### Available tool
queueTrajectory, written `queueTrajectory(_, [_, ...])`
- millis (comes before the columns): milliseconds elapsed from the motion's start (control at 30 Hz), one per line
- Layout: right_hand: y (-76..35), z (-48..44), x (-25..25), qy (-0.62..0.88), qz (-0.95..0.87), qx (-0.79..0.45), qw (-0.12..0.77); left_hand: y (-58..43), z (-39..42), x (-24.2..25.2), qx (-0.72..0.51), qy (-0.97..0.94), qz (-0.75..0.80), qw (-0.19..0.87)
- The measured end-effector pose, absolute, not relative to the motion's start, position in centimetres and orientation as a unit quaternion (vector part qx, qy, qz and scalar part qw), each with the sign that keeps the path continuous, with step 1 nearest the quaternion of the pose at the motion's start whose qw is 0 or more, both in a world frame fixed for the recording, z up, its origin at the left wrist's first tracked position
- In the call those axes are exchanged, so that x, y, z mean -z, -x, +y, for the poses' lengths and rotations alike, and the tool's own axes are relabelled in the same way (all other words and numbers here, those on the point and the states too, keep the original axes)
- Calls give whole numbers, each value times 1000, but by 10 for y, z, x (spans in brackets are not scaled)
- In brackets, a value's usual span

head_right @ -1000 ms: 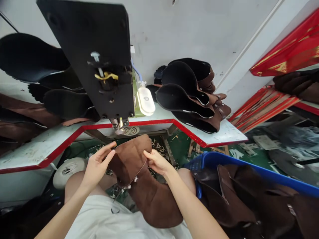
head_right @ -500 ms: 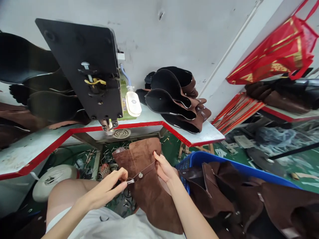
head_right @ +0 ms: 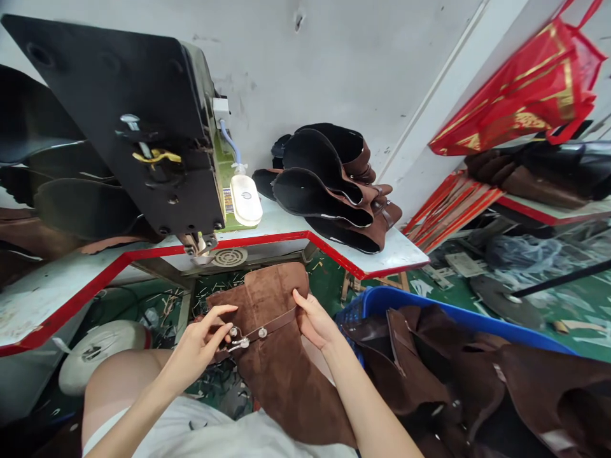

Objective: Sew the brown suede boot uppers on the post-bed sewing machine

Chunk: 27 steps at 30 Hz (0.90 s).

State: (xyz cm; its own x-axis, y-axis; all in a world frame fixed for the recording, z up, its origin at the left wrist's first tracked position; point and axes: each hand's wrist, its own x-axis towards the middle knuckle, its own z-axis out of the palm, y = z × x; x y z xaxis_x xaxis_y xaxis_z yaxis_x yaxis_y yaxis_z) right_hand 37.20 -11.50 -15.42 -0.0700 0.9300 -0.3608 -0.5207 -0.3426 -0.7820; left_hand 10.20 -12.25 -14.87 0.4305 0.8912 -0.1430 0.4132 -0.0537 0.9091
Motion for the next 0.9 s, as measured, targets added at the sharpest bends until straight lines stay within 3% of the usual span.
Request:
queueTrajectory(233, [-368, -105, 144, 437, -247, -686, 527, -94, -116, 136, -221, -731, 437, 474])
queueTrajectory(600, [-358, -83, 130, 441, -282, -668, 529, -83, -106, 134, -200, -722, 359, 557])
queueTrajectory(900, [-349, -86, 117, 515, -318, -606, 516, -68, -127, 186, -309, -657, 540, 427])
